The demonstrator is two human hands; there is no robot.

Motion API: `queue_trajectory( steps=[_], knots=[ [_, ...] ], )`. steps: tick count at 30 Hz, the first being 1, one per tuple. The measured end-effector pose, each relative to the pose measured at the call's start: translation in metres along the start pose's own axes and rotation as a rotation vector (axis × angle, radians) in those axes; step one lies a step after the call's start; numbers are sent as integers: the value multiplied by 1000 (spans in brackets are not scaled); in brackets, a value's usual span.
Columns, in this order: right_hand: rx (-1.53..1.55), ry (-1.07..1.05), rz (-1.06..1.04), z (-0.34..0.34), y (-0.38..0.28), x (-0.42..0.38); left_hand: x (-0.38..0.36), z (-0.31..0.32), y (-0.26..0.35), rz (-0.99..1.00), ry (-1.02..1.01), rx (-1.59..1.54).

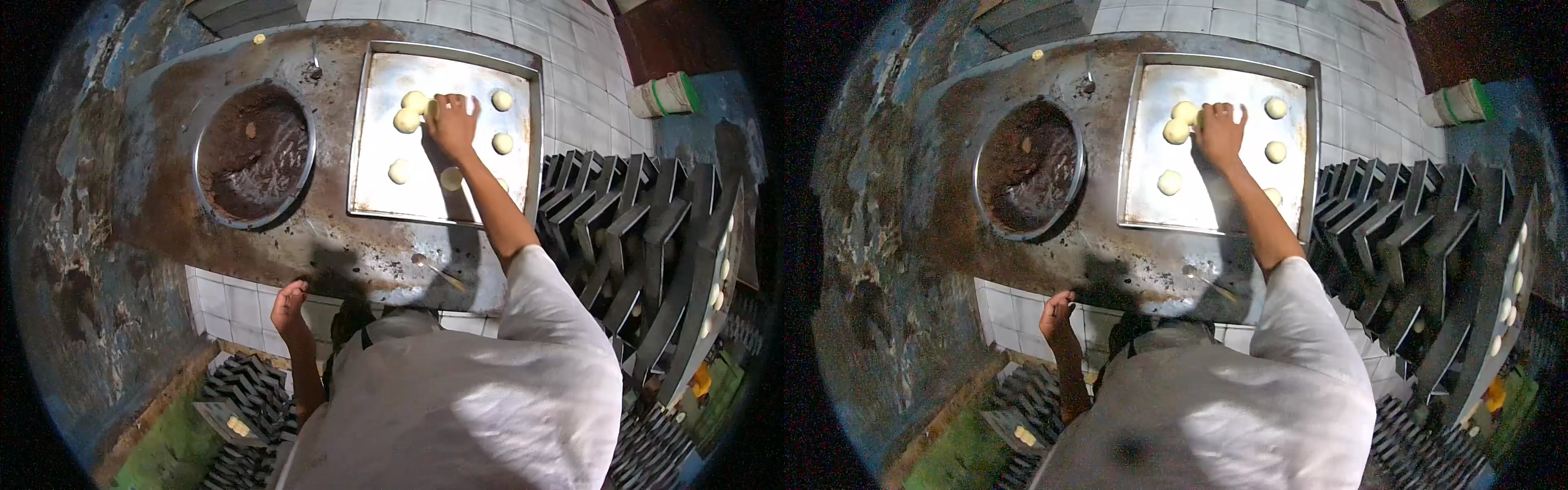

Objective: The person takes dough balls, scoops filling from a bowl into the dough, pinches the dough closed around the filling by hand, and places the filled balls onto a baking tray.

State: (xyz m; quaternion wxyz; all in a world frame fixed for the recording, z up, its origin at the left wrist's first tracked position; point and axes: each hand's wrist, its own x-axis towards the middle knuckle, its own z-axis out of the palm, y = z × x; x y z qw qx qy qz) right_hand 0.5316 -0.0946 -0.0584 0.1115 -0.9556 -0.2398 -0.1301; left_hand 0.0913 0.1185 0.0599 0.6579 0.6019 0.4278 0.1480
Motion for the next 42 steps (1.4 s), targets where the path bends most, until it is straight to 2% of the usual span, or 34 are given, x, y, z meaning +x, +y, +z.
queue_trajectory(
  steps=[1, 3, 6, 8, 9, 10, 11, 12, 15, 16, 18, 20, 22, 23, 24, 26, 27, 29, 30, 32, 33, 35, 36, 37, 40, 42],
  knots=[
    [-87, -135, -2, 10, -1, 3, 4, 6, 3, 3, -31, -1],
    [-147, -172, -40, 16, -1, 2, 11, 21, 10, 17, -66, -5],
    [-127, -172, -62, -29, -10, -4, 22, 46, 22, 73, -110, 85],
    [184, -387, 325, -77, -15, -18, 29, 63, 23, 97, -190, 85],
    [341, -358, 445, -75, -4, -36, 32, 74, 23, 96, -196, 85],
    [584, -420, 614, -87, 3, -49, 35, 87, 23, 109, -278, 67],
    [912, -444, 673, -89, 14, -69, 38, 100, 24, 124, -361, 51],
    [1246, -459, 724, -92, 19, -90, 37, 118, 39, 86, -428, 63],
    [1477, -536, 758, -163, -6, -129, 36, 173, 53, -73, -587, -5],
    [1585, -574, 751, -178, -13, -141, 40, 188, 53, -202, -660, -56],
    [1837, -553, 609, -201, -30, -162, 17, 206, 86, -149, -825, -198],
    [1946, -453, 656, -213, -46, -177, 12, 212, 83, -230, -814, -233],
    [1716, -316, 839, -217, -68, -182, 8, 214, 75, -320, -807, -263],
    [1362, -215, 891, -196, -78, -190, 6, 213, 66, -315, -775, -235],
    [1063, -207, 887, -210, -96, -185, 3, 210, 60, -312, -745, -208],
    [898, -71, 854, -173, -113, -207, -8, 197, 63, -272, -833, -157],
    [887, -73, 866, -160, -117, -217, -18, 183, 75, 27, -934, -46],
    [1584, -182, 1035, -140, -124, -227, -14, 176, 63, -118, -1000, -353],
    [1581, -188, 1036, -139, -126, -231, -12, 172, 57, -199, -1027, -501],
    [2298, -311, 1300, -147, -122, -246, 3, 153, 51, -561, -1030, -675],
    [2009, -406, 1167, -134, -108, -264, 9, 145, 48, -613, -841, -637],
    [568, -405, 708, -82, -89, -312, 29, 120, 47, -622, -797, -747],
    [138, -415, 537, -100, -93, -313, 42, 105, 50, -634, -775, -840],
    [8, -347, 385, -91, -87, -331, 46, 92, 68, -629, -735, -837],
    [-106, -315, 198, -92, -89, -341, 77, 50, 57, -564, -562, -757],
    [145, -459, 347, -111, -108, -315, 102, 16, 50, -601, -472, -783]
  ],
)
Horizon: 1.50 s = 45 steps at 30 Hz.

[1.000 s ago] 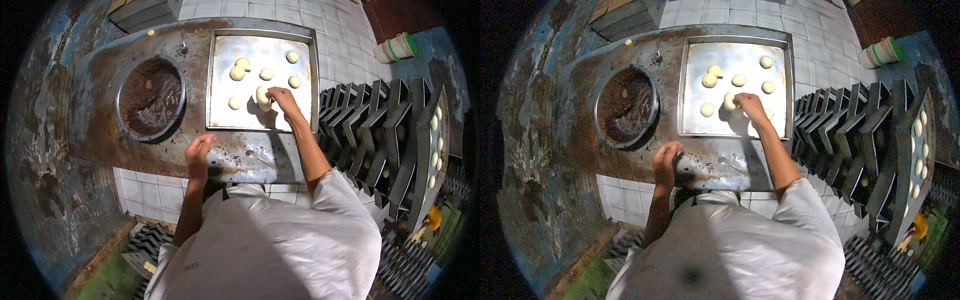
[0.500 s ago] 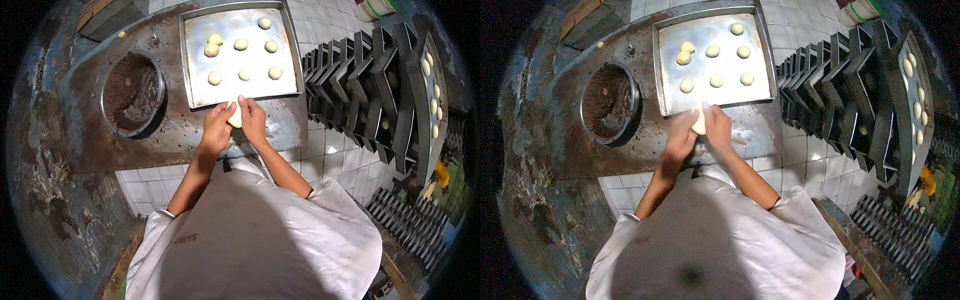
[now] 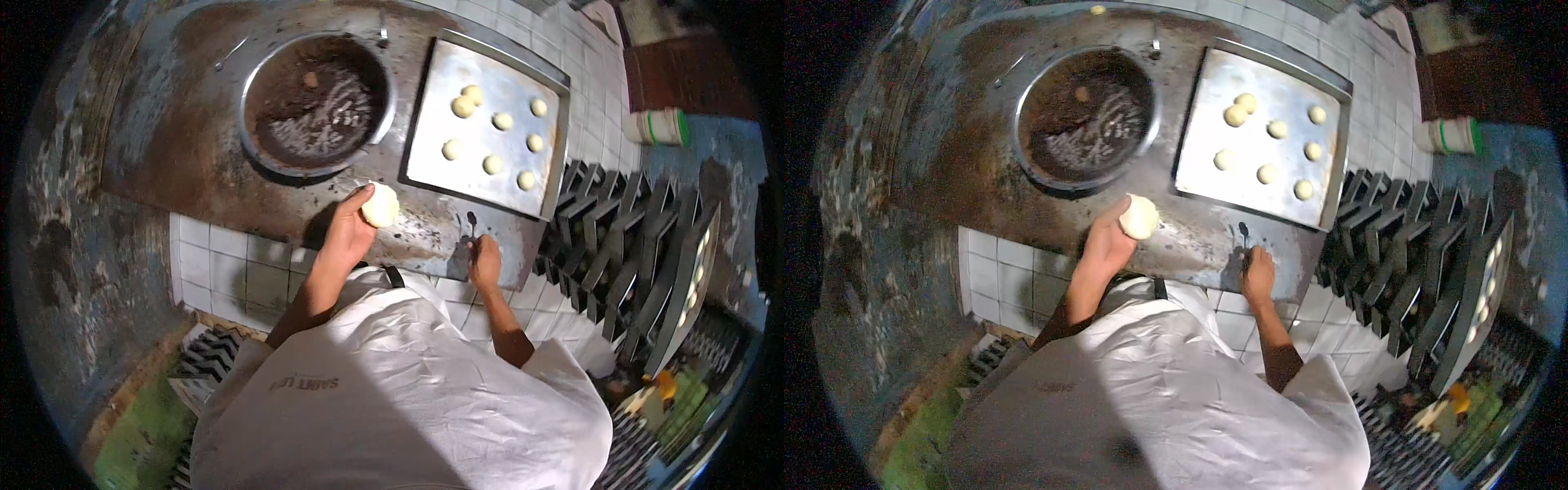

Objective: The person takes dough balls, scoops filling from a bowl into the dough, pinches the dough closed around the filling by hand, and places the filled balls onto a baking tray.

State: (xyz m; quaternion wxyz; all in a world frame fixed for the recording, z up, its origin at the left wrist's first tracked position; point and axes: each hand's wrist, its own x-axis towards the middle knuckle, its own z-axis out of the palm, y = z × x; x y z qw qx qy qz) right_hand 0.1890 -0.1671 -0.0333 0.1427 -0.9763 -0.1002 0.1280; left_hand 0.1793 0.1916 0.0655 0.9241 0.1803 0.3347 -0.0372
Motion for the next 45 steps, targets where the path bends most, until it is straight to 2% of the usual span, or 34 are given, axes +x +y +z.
queue_trajectory(
  steps=[1, 3, 4, 5, 6, 7, 8, 9, 11, 14, 16, 20, 25, 27, 30, 31, 32, 34, 36, 40, 42, 44, 45],
  knots=[
    [-14, -9, -24, -14, -24, 12, -4, -12, 14, 25, 48, -34],
    [188, -65, -26, -49, -90, 40, -10, -40, 41, 70, 80, -87],
    [194, 51, -220, -63, -127, 58, -12, -52, 53, 70, 81, -104],
    [138, 117, -309, -68, -158, 81, -14, -64, 65, 109, 83, -142],
    [118, 57, -358, -85, -201, 101, -15, -76, 76, 149, 87, -180],
    [155, 87, -418, -85, -232, 122, -18, -87, 87, 149, 100, -202],
    [-17, 30, -365, -89, -274, 143, -25, -89, 100, 166, 86, -209],
    [27, 90, -478, -76, -294, 166, -30, -93, 111, 179, 107, -222],
    [-178, 98, -612, -51, -325, 211, -36, -107, 128, 193, 127, -243],
    [-282, 190, -699, 2, -347, 267, -45, -130, 146, 245, 145, -306],
    [-349, 58, -629, 15, -360, 282, -50, -144, 152, 293, 169, -376],
    [-338, 136, -675, 43, -365, 293, -59, -164, 159, 325, 172, -420],
    [-365, 65, -653, 65, -365, 301, -55, -169, 159, 321, 198, -439],
    [-438, -140, -507, 67, -366, 309, -52, -163, 159, 312, 195, -432],
    [-409, -158, -433, 50, -361, 308, -49, -145, 156, 323, 157, -397],
    [-281, -241, -499, 36, -356, 303, -48, -136, 155, 327, 153, -384],
    [-145, -333, -473, 18, -348, 299, -47, -128, 153, 332, 149, -373],
    [362, -655, -533, -27, -332, 280, -38, -116, 145, 333, 114, -374],
    [771, -858, -419, -107, -322, 209, -24, -91, 124, 337, 110, -393],
    [1008, -756, -321, -140, -280, 135, -23, -25, 81, 221, -95, -419],
    [1005, -574, -321, -118, -249, 113, -31, 7, 55, 154, -179, -446],
    [1240, -425, -242, -90, -215, 87, -28, 21, 23, 112, -206, -469],
    [1223, -367, -212, -85, -197, 72, -28, 25, 7, 91, -211, -451]
  ],
)
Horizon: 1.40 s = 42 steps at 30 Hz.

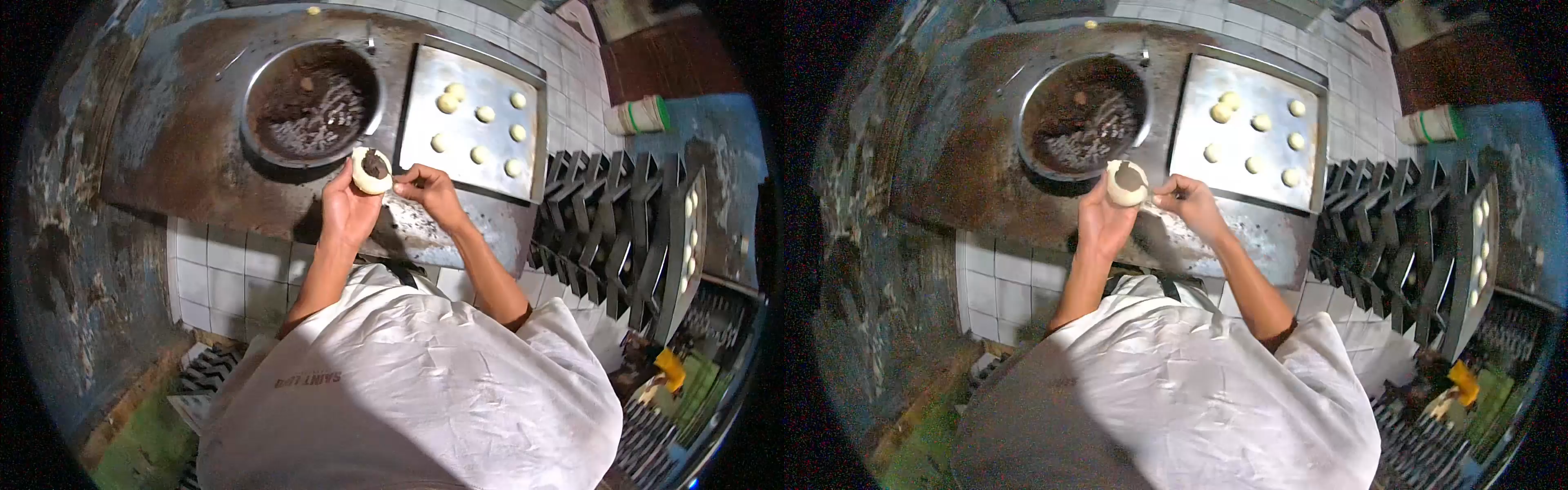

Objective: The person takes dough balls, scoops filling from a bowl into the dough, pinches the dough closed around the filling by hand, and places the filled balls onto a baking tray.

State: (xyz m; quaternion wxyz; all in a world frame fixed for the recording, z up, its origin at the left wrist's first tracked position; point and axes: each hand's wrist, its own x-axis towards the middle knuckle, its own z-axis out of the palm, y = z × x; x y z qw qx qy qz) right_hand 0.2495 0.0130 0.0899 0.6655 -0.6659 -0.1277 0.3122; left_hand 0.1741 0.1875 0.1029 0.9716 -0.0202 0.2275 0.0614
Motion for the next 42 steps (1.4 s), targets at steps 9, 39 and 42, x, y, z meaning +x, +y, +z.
queue_trajectory(
  steps=[9, 39, 42],
  knots=[
    [146, 335, 124, -93, 101, -153, -24, -36, -117, -124, 22, 123],
    [-683, 191, -626, -5, -59, -86, -80, 37, -36, 395, -272, 1548],
    [-482, 283, -566, 26, -75, -86, -75, 39, -21, 509, -184, 1243]
  ],
)
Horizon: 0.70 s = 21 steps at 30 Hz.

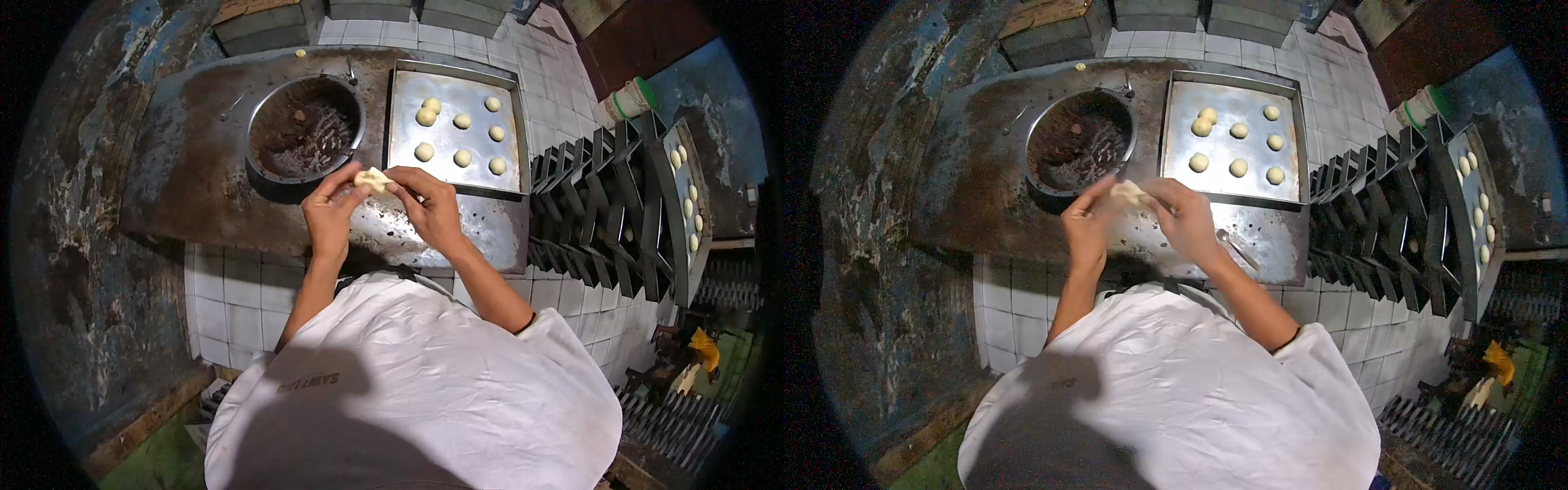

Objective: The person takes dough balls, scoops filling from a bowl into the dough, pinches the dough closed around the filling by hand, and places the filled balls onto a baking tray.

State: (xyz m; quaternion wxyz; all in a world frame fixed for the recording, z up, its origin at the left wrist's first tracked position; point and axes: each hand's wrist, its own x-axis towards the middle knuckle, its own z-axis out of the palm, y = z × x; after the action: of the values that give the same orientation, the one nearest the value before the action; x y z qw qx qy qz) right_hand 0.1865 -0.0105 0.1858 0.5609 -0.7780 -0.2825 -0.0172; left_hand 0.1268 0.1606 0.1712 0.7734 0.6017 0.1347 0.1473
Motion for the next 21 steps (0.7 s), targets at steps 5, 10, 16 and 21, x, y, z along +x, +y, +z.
queue_trajectory(
  steps=[5, 10, 16, 21],
  knots=[
    [-148, -32, -53, 36, -34, 11, 16, -12, 4, 63, 167, -484],
    [-232, 82, -178, 42, -61, 32, 10, -23, 24, 2, -133, -611],
    [286, -36, 270, 60, -65, 32, 13, -41, 37, -18, -298, -661],
    [171, 105, 157, 93, -70, 25, 19, -60, 15, -188, 17, -702]
  ],
)
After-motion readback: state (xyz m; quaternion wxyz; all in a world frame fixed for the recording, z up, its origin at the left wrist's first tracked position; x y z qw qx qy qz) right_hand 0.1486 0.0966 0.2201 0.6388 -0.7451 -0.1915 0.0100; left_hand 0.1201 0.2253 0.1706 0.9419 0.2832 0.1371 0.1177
